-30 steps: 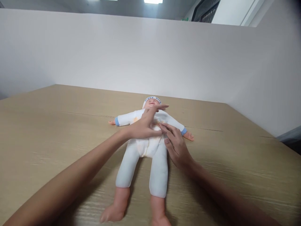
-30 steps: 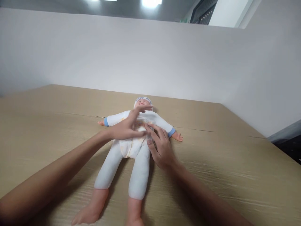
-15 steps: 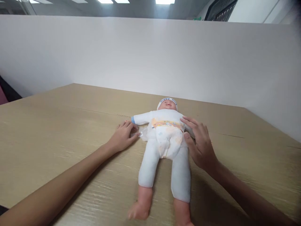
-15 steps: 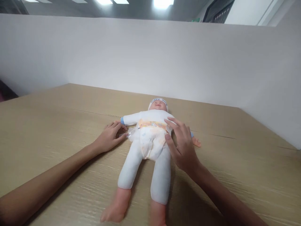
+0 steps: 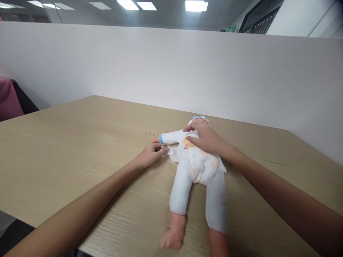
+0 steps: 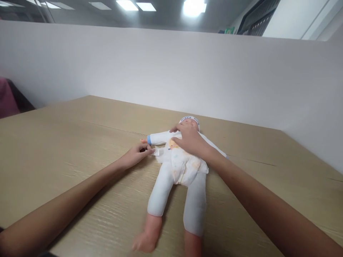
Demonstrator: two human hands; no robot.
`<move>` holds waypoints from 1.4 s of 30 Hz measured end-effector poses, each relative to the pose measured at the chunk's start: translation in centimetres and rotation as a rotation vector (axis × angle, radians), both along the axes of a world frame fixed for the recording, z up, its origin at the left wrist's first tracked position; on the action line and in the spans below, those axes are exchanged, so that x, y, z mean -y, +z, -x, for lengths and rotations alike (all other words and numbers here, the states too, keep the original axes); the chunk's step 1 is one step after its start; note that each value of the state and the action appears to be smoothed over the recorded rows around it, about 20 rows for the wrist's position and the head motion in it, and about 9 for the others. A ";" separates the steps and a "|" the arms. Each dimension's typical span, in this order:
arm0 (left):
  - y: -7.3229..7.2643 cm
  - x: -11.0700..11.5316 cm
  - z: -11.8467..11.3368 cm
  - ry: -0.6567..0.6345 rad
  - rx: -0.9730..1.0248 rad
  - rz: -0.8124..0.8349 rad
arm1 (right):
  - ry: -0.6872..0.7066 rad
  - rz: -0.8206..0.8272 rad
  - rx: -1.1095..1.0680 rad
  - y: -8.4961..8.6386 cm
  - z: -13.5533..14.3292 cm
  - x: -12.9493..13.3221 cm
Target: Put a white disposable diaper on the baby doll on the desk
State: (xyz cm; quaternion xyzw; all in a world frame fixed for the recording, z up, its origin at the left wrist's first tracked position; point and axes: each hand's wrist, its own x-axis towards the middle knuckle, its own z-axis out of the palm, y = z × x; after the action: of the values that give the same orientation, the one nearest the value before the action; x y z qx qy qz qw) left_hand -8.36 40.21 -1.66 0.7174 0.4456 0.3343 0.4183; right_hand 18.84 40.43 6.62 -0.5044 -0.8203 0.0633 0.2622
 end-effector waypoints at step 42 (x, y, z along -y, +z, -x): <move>0.0 -2.1 -8.4 -0.147 0.283 0.031 | -0.127 0.108 -0.359 -2.6 -1.8 2.6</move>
State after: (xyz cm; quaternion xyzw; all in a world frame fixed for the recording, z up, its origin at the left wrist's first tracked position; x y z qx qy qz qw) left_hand 0.05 42.29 -1.62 0.6871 0.3336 0.3936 0.5115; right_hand 20.66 37.87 4.02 -0.5490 -0.7224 0.1793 0.3802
